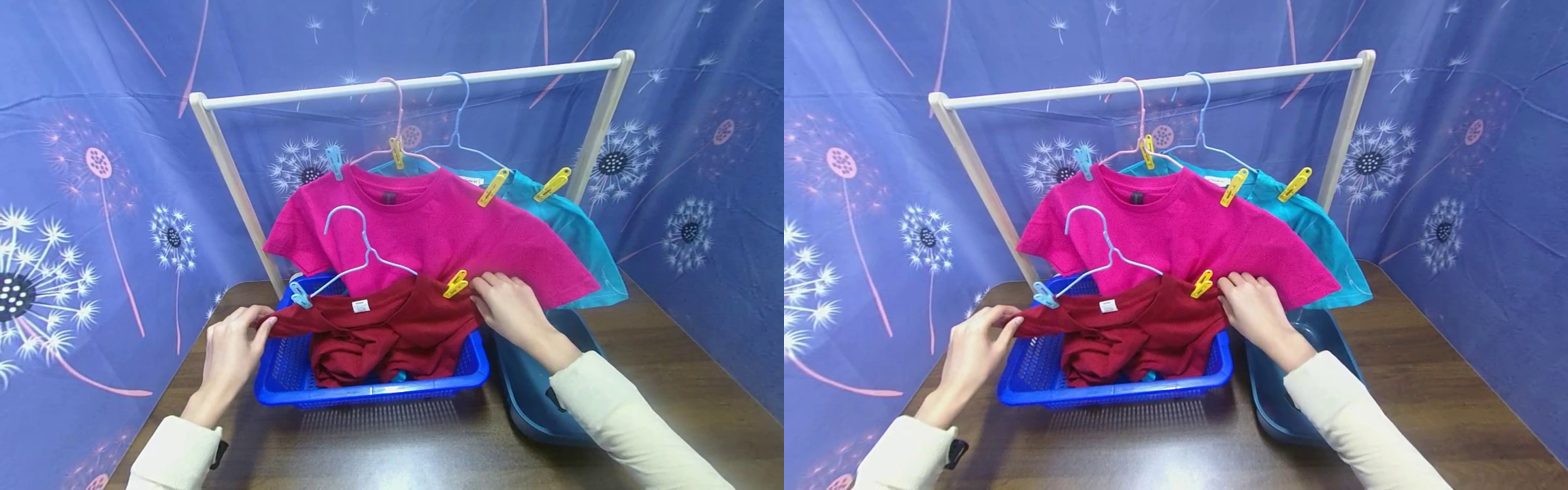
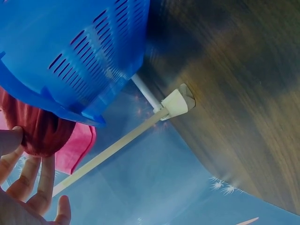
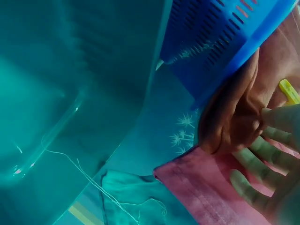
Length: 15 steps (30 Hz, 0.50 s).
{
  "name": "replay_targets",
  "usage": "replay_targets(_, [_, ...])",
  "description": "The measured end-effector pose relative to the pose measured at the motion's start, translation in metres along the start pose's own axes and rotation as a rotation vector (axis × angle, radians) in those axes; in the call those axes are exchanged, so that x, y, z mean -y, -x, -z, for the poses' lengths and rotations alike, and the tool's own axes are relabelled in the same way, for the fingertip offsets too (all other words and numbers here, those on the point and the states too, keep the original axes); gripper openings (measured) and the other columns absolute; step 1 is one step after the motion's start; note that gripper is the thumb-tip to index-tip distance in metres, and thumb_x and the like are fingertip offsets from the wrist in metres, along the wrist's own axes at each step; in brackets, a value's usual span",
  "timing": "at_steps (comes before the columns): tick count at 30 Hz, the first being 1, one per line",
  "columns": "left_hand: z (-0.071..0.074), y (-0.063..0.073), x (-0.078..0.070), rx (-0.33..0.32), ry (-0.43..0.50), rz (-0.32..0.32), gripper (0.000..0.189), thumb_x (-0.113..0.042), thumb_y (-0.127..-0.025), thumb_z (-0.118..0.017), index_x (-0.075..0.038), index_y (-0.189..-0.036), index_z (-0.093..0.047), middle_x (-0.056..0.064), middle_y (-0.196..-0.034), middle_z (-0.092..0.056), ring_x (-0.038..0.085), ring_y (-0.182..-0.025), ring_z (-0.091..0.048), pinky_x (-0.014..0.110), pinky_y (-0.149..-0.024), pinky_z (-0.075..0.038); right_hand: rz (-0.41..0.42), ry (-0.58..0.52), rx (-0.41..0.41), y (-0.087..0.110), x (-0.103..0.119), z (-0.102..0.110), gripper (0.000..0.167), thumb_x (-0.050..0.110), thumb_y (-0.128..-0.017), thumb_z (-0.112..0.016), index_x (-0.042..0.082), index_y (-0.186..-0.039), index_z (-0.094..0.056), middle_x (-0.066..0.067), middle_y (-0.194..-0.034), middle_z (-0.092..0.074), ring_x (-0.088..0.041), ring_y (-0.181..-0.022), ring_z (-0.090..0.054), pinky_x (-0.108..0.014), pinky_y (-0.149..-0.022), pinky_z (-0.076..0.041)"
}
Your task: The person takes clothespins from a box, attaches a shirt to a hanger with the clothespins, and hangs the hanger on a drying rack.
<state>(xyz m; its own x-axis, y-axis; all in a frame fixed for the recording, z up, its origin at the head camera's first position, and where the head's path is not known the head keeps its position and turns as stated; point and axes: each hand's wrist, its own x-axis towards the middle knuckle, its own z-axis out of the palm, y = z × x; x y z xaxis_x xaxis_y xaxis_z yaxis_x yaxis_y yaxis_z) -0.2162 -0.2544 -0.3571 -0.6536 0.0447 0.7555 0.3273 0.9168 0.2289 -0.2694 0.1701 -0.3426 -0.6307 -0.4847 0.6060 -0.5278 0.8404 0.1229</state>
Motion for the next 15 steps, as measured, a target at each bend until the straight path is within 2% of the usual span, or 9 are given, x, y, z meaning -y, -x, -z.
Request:
replay_targets(5, [0.002,-0.002,0.0,-0.021,0.007,-0.02,0.008,-0.012,-0.077,-0.071,-0.012,-0.084,-0.068,0.005,-0.073,-0.066,0.027,-0.065,-0.064,0.039,-0.056,-0.036,0.022,-0.02,-0.06,0.001,0.001,0.003,0.02,0.02,-0.073,-0.074,0.01,-0.084,-0.062,-0.006,-0.076,-0.063,-0.023,-0.072,-0.061,-0.036,-0.062,-0.049])
replay_targets(15, [0.011,-0.016,-0.002,-0.037,0.02,-0.009,0.008,-0.011,-0.078,-0.07,-0.011,-0.085,-0.067,0.007,-0.076,-0.066,0.028,-0.072,-0.064,0.043,-0.06,-0.039,0.046,-0.058,-0.152,0.0,0.003,0.025,0.024,0.021,-0.069,-0.077,0.012,-0.088,-0.065,-0.004,-0.078,-0.064,-0.022,-0.071,-0.061,-0.035,-0.06,-0.05])
